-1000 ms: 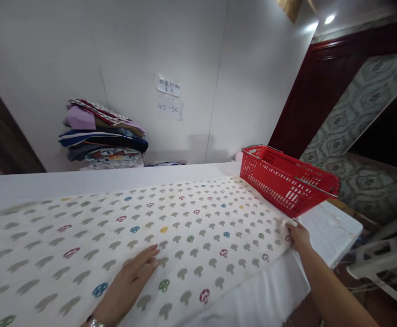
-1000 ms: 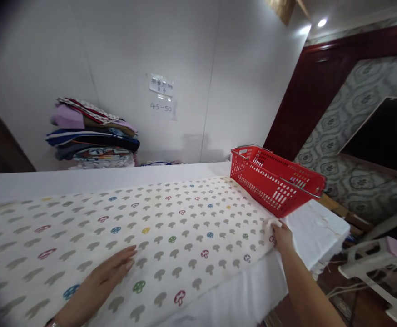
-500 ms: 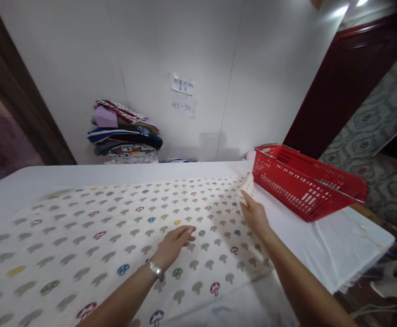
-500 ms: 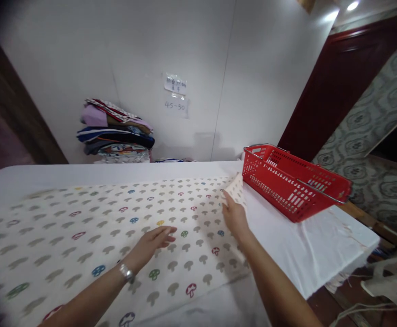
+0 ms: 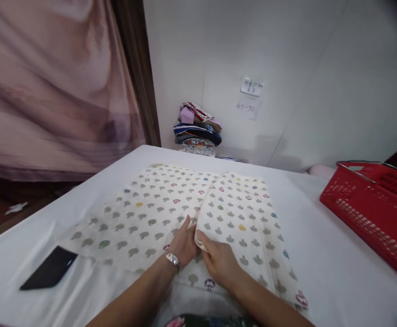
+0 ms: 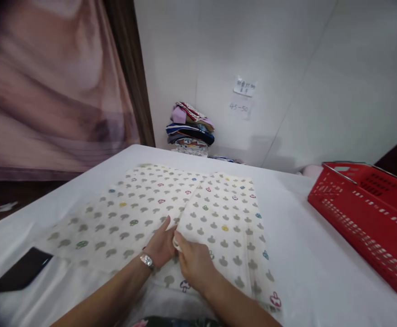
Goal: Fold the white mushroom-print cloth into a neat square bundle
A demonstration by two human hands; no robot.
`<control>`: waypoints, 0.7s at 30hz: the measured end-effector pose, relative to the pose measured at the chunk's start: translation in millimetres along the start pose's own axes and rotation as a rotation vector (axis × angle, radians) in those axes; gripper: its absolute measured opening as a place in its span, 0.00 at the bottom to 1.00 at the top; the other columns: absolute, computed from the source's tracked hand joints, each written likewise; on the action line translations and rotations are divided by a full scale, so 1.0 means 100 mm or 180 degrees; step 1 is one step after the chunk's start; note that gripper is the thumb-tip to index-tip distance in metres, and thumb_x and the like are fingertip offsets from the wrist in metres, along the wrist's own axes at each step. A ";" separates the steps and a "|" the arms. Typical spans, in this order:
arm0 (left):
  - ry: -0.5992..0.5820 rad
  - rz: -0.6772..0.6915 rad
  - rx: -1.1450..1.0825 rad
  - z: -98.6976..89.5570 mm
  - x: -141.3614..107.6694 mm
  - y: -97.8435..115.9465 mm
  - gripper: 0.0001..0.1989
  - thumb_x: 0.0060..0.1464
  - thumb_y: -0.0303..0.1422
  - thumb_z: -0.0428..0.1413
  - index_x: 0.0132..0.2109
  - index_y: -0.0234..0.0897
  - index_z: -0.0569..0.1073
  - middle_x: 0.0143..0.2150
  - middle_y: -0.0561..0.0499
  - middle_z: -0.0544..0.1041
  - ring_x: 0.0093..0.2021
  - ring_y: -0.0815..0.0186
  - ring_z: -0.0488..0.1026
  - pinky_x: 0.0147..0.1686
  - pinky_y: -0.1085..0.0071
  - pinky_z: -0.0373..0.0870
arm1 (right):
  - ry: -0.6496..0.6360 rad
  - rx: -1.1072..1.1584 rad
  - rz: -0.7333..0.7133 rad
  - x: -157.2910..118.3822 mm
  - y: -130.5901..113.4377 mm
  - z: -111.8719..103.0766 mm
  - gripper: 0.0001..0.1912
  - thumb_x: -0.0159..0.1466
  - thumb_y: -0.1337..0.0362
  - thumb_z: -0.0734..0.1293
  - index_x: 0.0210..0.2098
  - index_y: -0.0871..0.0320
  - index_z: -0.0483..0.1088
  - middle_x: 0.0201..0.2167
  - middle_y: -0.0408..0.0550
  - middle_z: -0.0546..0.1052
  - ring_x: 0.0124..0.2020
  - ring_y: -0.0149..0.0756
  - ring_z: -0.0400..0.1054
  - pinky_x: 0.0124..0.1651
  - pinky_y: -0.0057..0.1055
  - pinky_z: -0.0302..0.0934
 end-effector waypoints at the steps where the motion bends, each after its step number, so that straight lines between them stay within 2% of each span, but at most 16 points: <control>1: 0.0075 -0.0029 0.0091 -0.04 -0.04 -0.03 0.28 0.56 0.52 0.44 0.52 0.34 0.68 0.44 0.43 0.76 0.42 0.59 0.73 0.42 0.64 0.66 | 0.0019 0.0065 0.0127 0.00 0.03 0.00 0.28 0.61 0.69 0.56 0.61 0.57 0.56 0.42 0.50 0.77 0.38 0.41 0.72 0.41 0.35 0.66; 5: 0.0412 -0.0192 0.0353 -0.12 -0.12 -0.21 0.19 0.54 0.45 0.51 0.41 0.32 0.72 0.32 0.47 0.76 0.31 0.65 0.73 0.32 0.71 0.66 | -0.0030 0.0424 0.0516 -0.08 0.04 -0.02 0.29 0.61 0.67 0.58 0.62 0.54 0.54 0.45 0.50 0.76 0.43 0.41 0.71 0.46 0.38 0.65; 8: 0.0807 0.0066 0.0298 -0.21 -0.14 -0.25 0.11 0.47 0.36 0.57 0.35 0.32 0.72 0.25 0.51 0.74 0.26 0.67 0.70 0.27 0.73 0.65 | -0.0358 0.1003 0.0441 -0.15 -0.06 -0.01 0.32 0.60 0.63 0.62 0.63 0.50 0.53 0.50 0.48 0.73 0.47 0.40 0.69 0.48 0.38 0.64; 9: 0.0829 0.0154 0.0283 -0.22 -0.15 -0.25 0.09 0.45 0.33 0.58 0.34 0.32 0.72 0.24 0.52 0.74 0.25 0.67 0.70 0.27 0.73 0.65 | -0.0440 0.1221 0.0467 -0.16 -0.06 -0.03 0.31 0.60 0.61 0.63 0.62 0.50 0.54 0.50 0.48 0.73 0.46 0.40 0.70 0.46 0.37 0.65; 11: 0.0634 0.0214 0.0308 -0.21 -0.15 -0.25 0.11 0.41 0.28 0.58 0.36 0.32 0.72 0.26 0.50 0.75 0.26 0.65 0.72 0.28 0.72 0.65 | -0.0385 0.1529 0.0645 -0.10 0.02 -0.15 0.26 0.61 0.59 0.62 0.58 0.51 0.60 0.45 0.47 0.76 0.42 0.38 0.71 0.41 0.35 0.67; 13: 0.0445 0.0278 0.0460 -0.20 -0.14 -0.23 0.15 0.39 0.27 0.56 0.40 0.31 0.73 0.28 0.48 0.77 0.29 0.62 0.73 0.30 0.69 0.67 | -0.0075 0.1577 0.0901 0.07 0.21 -0.35 0.21 0.61 0.57 0.61 0.53 0.54 0.65 0.38 0.47 0.78 0.38 0.37 0.72 0.37 0.33 0.67; 15: 0.0516 0.0497 0.0843 -0.22 -0.14 -0.19 0.17 0.39 0.26 0.55 0.42 0.32 0.73 0.31 0.47 0.78 0.32 0.60 0.74 0.34 0.67 0.68 | 0.0197 0.1409 0.1132 0.36 0.44 -0.55 0.20 0.61 0.57 0.60 0.51 0.56 0.67 0.37 0.48 0.77 0.34 0.36 0.72 0.35 0.32 0.67; 17: 0.0650 0.0856 0.1519 -0.22 -0.14 -0.11 0.18 0.40 0.25 0.54 0.42 0.32 0.74 0.36 0.46 0.78 0.38 0.59 0.74 0.40 0.66 0.68 | 0.0164 0.0881 0.1413 0.71 0.66 -0.65 0.20 0.61 0.57 0.60 0.51 0.57 0.66 0.39 0.48 0.76 0.34 0.35 0.72 0.33 0.29 0.66; 18: 0.0700 0.1034 0.1903 -0.20 -0.15 -0.08 0.19 0.40 0.25 0.53 0.43 0.33 0.74 0.39 0.47 0.78 0.41 0.58 0.73 0.43 0.66 0.67 | 0.0024 0.0388 0.1547 0.89 0.74 -0.67 0.20 0.62 0.58 0.59 0.52 0.57 0.65 0.40 0.49 0.76 0.34 0.34 0.72 0.33 0.28 0.66; 19: 0.0728 0.1170 0.2260 -0.18 -0.15 -0.05 0.20 0.40 0.24 0.52 0.44 0.33 0.74 0.41 0.47 0.78 0.43 0.57 0.72 0.46 0.65 0.66 | -0.0192 -0.0154 0.1638 1.07 0.81 -0.65 0.21 0.63 0.58 0.57 0.54 0.56 0.64 0.41 0.48 0.75 0.34 0.33 0.72 0.33 0.27 0.65; 21: 0.0704 0.1322 0.2769 -0.15 -0.17 -0.03 0.23 0.42 0.24 0.50 0.48 0.34 0.73 0.45 0.47 0.77 0.46 0.58 0.71 0.49 0.65 0.64 | -0.0407 -0.0643 0.1698 1.42 0.87 -0.56 0.22 0.63 0.56 0.57 0.54 0.57 0.63 0.44 0.50 0.74 0.37 0.35 0.71 0.36 0.28 0.65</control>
Point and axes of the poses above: each hand's wrist, its own x-axis towards the middle knuckle, its own z-axis out of the palm, y = z × x, the point moved 6 cm from there along x, towards the middle knuckle
